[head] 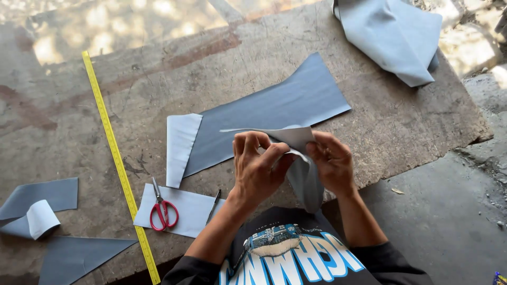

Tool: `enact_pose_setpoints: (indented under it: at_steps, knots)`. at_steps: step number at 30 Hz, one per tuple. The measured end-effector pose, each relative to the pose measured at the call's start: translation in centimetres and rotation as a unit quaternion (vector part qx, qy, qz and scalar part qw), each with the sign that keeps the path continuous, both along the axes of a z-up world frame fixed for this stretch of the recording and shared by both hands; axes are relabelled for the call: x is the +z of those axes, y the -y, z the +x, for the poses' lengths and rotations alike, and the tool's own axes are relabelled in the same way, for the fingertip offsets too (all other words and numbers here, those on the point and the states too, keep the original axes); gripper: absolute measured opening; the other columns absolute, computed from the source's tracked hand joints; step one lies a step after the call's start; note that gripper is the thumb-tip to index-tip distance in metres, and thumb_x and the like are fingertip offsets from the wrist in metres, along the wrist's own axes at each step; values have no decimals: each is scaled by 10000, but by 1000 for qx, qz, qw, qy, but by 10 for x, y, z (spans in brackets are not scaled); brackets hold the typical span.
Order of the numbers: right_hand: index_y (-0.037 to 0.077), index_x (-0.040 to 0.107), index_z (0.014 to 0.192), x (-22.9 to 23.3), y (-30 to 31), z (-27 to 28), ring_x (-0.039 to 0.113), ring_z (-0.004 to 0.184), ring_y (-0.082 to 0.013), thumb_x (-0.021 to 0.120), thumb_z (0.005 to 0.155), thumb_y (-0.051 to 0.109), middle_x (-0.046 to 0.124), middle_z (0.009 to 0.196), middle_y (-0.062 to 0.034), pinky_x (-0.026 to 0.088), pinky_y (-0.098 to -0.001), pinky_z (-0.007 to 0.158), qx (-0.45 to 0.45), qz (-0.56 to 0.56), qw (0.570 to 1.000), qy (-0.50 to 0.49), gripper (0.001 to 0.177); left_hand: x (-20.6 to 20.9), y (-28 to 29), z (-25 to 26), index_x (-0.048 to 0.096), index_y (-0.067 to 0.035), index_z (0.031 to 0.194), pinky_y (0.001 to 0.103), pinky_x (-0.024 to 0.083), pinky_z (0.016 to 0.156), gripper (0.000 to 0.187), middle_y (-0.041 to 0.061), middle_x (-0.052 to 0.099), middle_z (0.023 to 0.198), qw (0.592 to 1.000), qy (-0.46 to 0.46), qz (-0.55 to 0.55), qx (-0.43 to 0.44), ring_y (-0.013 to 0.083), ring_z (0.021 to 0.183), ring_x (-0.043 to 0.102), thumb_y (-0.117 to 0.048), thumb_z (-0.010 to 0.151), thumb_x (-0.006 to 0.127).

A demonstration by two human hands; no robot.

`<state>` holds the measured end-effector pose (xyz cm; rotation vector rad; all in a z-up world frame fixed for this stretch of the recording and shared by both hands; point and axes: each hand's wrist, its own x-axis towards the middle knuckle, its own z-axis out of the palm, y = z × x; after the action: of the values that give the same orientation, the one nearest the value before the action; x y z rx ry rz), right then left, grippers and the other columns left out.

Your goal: The person cuts a large piece of grey fabric using red-handled scissors, following a curved line. They then measure and mark a white pattern piece with a yellow tape measure and a pen, and finally trace the pattern onto the grey fabric.

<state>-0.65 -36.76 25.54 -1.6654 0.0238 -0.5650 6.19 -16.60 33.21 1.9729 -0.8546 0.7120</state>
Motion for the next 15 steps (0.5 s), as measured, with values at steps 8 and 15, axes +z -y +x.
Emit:
enact_pose_setpoints:
  at_steps: [8,15]
  knots:
    - [20,617,1203,34,-39,-20,571,780,-104,518,1074,82,664,916,-88,490,-280,703,72,145,987,11,174,29,13,-4,715,-163,1134,376,441,771,267,20,611,825,999,45,-21,-6,253,741,647,-145,867,714]
    - [-48,738,1145,39,-45,-18,675,837,-111,656,1030,104,758,897,-134,581,-269,683,-23,100,995,20,207,34,16,-11,746,-166,1226,357,434,752,291,11,559,834,998,38,7,-39,245,746,589,-148,942,688]
